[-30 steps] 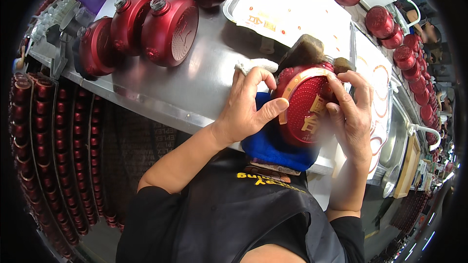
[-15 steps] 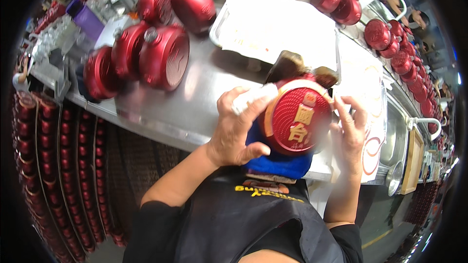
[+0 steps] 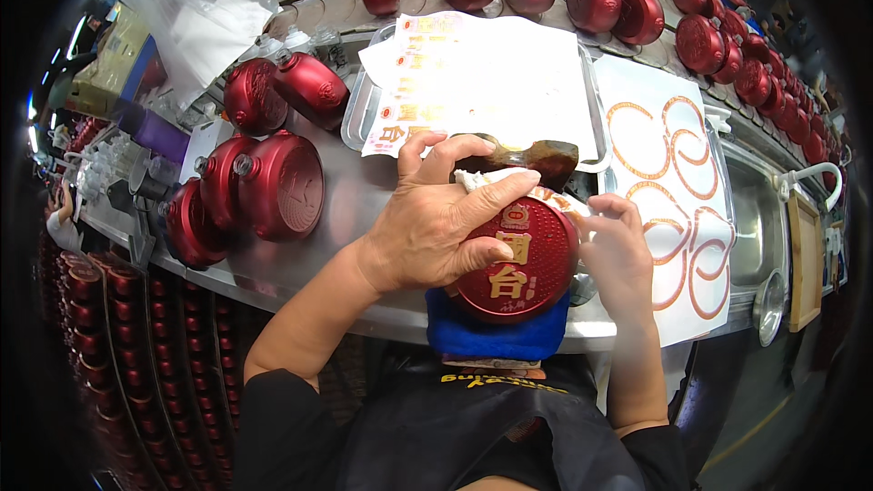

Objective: The person picks red containers from a conveyor belt, wipes them with a cloth, and applies gold stickers to the top surface. The person then places the labeled containers on a metal table.

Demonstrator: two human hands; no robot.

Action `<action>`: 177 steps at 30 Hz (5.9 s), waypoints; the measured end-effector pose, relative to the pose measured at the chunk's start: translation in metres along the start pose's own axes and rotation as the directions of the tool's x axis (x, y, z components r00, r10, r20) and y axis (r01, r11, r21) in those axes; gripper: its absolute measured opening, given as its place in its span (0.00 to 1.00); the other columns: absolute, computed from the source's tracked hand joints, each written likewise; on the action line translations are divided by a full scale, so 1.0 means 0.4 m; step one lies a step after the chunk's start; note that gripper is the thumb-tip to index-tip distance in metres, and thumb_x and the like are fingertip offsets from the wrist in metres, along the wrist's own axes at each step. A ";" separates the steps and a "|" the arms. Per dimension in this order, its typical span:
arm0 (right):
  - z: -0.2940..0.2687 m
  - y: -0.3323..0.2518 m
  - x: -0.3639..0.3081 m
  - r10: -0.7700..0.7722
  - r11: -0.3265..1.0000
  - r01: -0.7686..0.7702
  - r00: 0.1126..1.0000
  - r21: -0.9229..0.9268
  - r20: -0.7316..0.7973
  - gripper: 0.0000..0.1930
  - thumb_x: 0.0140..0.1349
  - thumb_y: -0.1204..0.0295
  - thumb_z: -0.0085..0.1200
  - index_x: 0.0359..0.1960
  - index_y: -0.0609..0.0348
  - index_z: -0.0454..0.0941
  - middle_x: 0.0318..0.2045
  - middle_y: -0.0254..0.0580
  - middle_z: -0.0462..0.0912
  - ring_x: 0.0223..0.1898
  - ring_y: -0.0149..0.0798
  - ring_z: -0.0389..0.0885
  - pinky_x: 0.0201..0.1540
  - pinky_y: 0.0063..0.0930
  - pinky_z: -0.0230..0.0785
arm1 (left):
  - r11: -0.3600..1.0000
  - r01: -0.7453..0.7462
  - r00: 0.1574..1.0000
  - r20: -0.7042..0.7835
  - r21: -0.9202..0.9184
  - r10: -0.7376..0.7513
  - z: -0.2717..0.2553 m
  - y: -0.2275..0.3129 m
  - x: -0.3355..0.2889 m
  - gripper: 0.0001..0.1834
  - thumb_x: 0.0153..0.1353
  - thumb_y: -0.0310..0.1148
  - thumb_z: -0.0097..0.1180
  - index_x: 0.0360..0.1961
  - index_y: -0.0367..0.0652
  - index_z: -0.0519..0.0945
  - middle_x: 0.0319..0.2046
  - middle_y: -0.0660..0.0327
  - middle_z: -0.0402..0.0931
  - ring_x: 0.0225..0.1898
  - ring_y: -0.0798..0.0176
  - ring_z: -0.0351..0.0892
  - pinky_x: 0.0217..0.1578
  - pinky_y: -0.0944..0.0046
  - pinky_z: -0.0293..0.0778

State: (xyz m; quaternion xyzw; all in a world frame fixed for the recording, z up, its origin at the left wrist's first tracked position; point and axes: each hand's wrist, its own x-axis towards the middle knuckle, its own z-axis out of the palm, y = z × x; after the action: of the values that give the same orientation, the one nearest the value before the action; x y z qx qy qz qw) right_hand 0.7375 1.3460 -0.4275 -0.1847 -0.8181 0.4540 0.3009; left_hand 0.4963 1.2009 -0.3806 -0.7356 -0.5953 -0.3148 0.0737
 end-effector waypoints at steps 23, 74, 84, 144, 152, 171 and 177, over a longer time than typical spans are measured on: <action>-0.060 -0.028 -0.037 0.284 0.772 -0.416 0.903 0.481 0.323 0.08 0.66 0.69 0.58 0.36 0.61 0.76 0.52 0.41 0.67 0.45 0.28 0.71 0.46 0.23 0.67 | 0.991 -0.078 0.969 0.243 0.105 0.050 -0.017 0.023 0.065 0.36 0.70 0.63 0.40 0.57 0.42 0.81 0.45 0.65 0.82 0.58 0.56 0.68 0.65 0.49 0.52; -0.009 -0.053 -0.128 0.201 0.952 -0.205 0.979 0.225 0.044 0.07 0.58 0.73 0.65 0.32 0.61 0.79 0.45 0.44 0.70 0.45 0.37 0.71 0.47 0.30 0.66 | 0.978 -0.148 0.948 0.304 0.146 0.098 0.028 0.093 0.093 0.26 0.64 0.55 0.55 0.57 0.54 0.82 0.54 0.62 0.80 0.63 0.50 0.65 0.67 0.46 0.49; -0.020 -0.087 -0.145 0.286 0.844 -0.350 0.935 0.406 0.210 0.05 0.61 0.75 0.60 0.36 0.62 0.79 0.44 0.41 0.69 0.46 0.32 0.68 0.49 0.26 0.64 | 0.978 -0.163 0.945 0.304 0.129 0.118 0.026 0.088 0.093 0.26 0.64 0.55 0.55 0.57 0.53 0.82 0.54 0.62 0.80 0.63 0.50 0.64 0.66 0.45 0.49; -0.009 -0.102 -0.143 0.214 0.956 -0.248 0.954 0.155 0.211 0.08 0.59 0.71 0.63 0.33 0.61 0.79 0.43 0.40 0.69 0.48 0.39 0.69 0.54 0.31 0.63 | 0.983 -0.175 0.930 0.318 -0.056 0.184 0.039 0.111 0.093 0.21 0.58 0.53 0.62 0.47 0.53 0.83 0.48 0.64 0.82 0.61 0.55 0.66 0.64 0.44 0.52; -0.012 -0.106 -0.145 0.185 0.953 -0.223 0.965 0.204 0.188 0.07 0.58 0.72 0.64 0.34 0.60 0.79 0.44 0.40 0.69 0.49 0.38 0.69 0.53 0.29 0.63 | 0.998 -0.059 0.965 0.256 -0.001 0.058 0.022 0.163 0.036 0.24 0.47 0.45 0.69 0.46 0.52 0.80 0.55 0.59 0.75 0.60 0.51 0.64 0.63 0.41 0.53; -0.042 -0.046 -0.070 -0.156 0.978 0.149 0.987 -0.147 -0.038 0.24 0.54 0.86 0.54 0.54 0.58 0.81 0.47 0.48 0.71 0.49 0.47 0.73 0.52 0.36 0.68 | 0.954 0.000 0.995 -0.099 0.301 0.031 0.133 0.270 -0.011 0.07 0.54 0.38 0.62 0.34 0.52 0.84 0.37 0.68 0.83 0.55 0.60 0.73 0.60 0.42 0.57; -0.035 -0.021 -0.035 -0.336 0.868 0.332 0.940 -0.370 0.055 0.27 0.50 0.83 0.58 0.55 0.53 0.81 0.48 0.47 0.72 0.50 0.50 0.72 0.53 0.41 0.67 | 0.947 -0.029 0.997 -0.056 0.320 0.049 0.121 0.271 -0.012 0.10 0.50 0.37 0.65 0.36 0.53 0.84 0.35 0.71 0.83 0.53 0.63 0.74 0.62 0.43 0.55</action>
State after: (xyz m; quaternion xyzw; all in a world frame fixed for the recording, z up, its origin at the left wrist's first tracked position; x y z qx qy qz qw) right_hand 0.7569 1.3425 -0.4192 -0.0971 -0.9072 0.2300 0.3387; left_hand 0.6141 1.1900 -0.3926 -0.7154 -0.6210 -0.2362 0.2165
